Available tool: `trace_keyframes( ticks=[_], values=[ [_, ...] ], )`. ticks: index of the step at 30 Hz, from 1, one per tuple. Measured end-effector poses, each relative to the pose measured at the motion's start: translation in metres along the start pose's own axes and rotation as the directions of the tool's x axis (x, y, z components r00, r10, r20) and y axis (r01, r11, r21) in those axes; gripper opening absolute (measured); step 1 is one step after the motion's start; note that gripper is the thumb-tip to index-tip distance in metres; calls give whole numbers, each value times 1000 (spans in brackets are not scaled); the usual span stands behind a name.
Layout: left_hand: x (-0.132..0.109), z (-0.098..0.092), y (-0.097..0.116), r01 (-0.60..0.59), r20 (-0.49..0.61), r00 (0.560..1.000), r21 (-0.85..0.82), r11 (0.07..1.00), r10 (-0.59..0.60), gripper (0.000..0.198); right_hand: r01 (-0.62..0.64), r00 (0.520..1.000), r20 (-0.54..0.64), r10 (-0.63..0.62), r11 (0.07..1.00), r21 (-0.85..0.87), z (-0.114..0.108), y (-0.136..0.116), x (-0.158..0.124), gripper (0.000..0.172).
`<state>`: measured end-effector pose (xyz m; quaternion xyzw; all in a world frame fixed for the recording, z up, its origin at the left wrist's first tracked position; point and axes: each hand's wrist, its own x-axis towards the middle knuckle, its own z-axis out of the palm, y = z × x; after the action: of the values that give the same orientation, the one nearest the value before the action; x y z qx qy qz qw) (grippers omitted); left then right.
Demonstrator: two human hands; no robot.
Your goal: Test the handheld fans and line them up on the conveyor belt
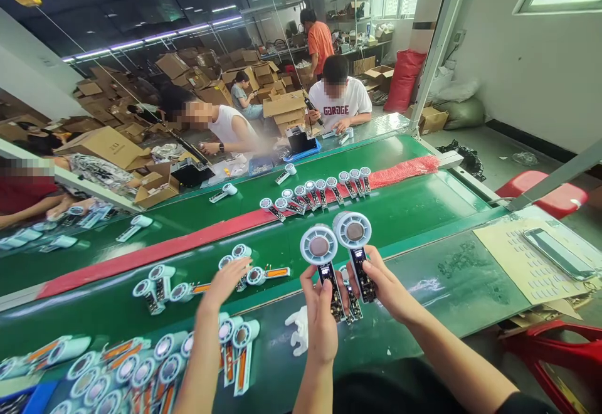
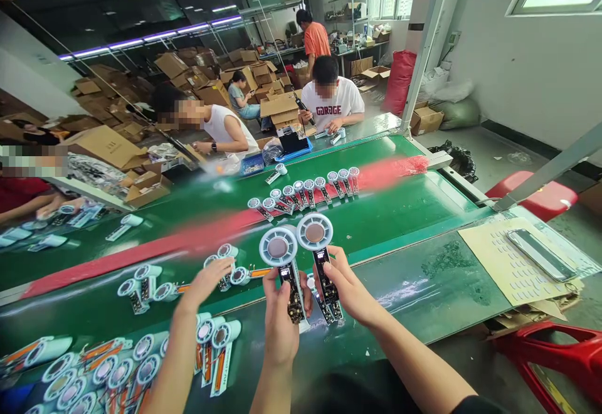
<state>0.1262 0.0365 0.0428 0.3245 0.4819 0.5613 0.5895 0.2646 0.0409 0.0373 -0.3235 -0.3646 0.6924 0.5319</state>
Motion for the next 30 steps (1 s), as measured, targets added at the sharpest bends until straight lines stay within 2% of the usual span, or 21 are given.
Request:
trace_keyframes(
  ticks=[3,5,10,14,19,22,30],
  values=[
    [9,-3,5,-60,-74,995,14,998,60,34,0,1000,8,0,1000,7,1,-1,0,33],
    [12,-4,6,-73,-81,994,16,997,75,32,-4,1000,5,4,1000,10,1,-1,0,33],
    [0,0,-2,-20,-9,1000,14,1000,21,45,9,1000,0,-9,1000,14,2,0,0,36],
    [-6,3,-4,49,55,997,-10,999,-48,44,9,1000,-7,-9,1000,19,2,0,2,36],
    [-4,4,-6,5,67,998,1,1000,-5,41,31,998,-54,-32,999,-15,1,1,3,37],
    [-3,4,-7,7,99,995,-22,1000,-4,40,22,999,-47,-23,1000,-19,1,0,3,38],
    [-4,6,-3,18,98,995,-51,999,-13,38,15,999,-44,-16,999,-35,3,-3,2,41]
  ],
)
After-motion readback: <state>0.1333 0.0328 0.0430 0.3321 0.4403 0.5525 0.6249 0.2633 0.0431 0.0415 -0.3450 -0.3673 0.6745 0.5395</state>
